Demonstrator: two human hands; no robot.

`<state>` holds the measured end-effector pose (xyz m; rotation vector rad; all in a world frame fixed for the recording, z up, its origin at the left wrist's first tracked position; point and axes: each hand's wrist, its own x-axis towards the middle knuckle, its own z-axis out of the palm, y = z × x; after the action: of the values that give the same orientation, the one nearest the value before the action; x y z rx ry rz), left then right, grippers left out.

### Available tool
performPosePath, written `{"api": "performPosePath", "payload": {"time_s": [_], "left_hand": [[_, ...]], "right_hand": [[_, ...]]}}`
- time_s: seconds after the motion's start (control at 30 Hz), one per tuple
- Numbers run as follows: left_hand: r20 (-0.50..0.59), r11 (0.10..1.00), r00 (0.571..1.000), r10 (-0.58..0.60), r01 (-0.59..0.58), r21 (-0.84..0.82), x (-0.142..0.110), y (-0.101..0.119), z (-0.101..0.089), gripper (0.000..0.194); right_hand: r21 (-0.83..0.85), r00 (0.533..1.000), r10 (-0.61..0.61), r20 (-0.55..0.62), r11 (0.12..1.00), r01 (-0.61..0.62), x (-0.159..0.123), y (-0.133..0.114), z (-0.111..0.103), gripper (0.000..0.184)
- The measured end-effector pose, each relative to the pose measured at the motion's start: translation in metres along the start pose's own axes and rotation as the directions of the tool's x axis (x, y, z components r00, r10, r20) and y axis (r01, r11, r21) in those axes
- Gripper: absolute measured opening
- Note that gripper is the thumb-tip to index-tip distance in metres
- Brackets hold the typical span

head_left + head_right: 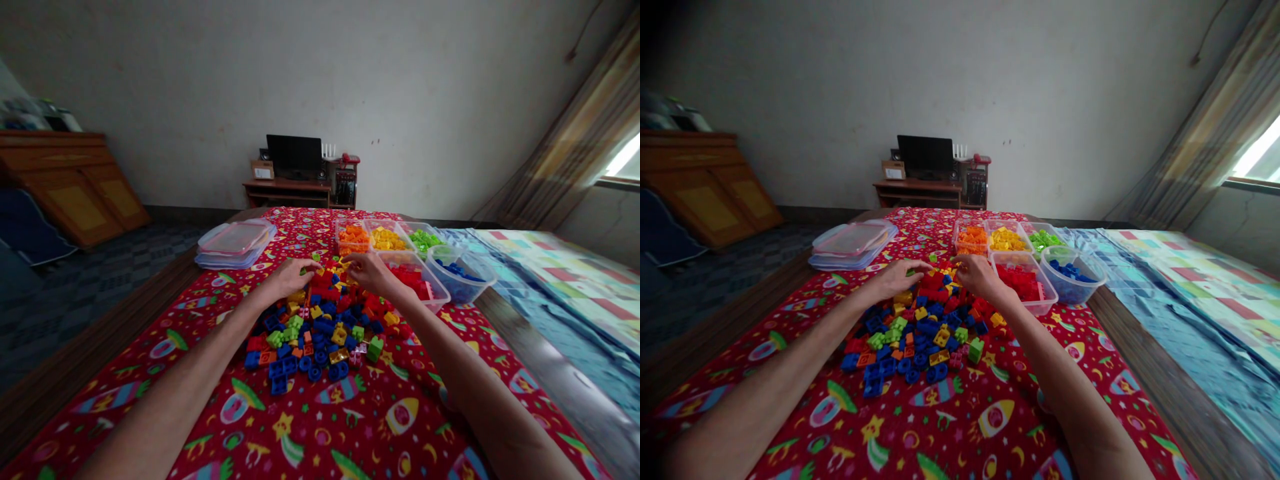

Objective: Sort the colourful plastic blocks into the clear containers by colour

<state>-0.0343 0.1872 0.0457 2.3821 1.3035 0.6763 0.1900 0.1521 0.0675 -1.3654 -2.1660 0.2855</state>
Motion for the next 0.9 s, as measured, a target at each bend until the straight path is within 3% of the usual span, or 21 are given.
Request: {"api": "performPosePath", "payload": {"time_s": [0.1, 0.27, 0.47, 0.63, 0.9], "left_hand": [[-0.038, 0.998, 0.999, -0.015, 0.017, 0.059, -0.001, 0.005, 0.001, 0.035], [-0.130, 0.991, 0.990, -0.055, 0.070, 0.113, 0.000, 0.002, 0.008, 0.045], [0.003, 0.980, 0.984, 0.179, -0.178, 0.089, 0.009, -0.019, 0.024, 0.042], [0.001, 0.988, 1.000, 0.024, -0.024, 0.150, 0.012, -0.026, 0.026, 0.026], [-0.071, 0.979, 0.994, -0.080, 0.092, 0.181, 0.005, -0.013, 0.019, 0.012]], "right_hand": [[0.019, 0.999, 0.029, -0.032, 0.999, -0.029, 0.001, 0.000, 0.004, 0.033], [-0.083, 0.980, 0.017, 0.200, 0.997, -0.001, -0.002, -0.006, 0.018, 0.033], [-0.133, 0.964, -0.054, 0.260, 0.987, 0.091, -0.002, -0.006, 0.033, 0.035], [-0.173, 0.978, -0.025, 0.208, 0.983, 0.062, -0.002, -0.008, 0.025, 0.015], [-0.242, 0.971, -0.024, 0.239, 0.967, 0.084, -0.002, -0.006, 0.016, 0.028]]}}
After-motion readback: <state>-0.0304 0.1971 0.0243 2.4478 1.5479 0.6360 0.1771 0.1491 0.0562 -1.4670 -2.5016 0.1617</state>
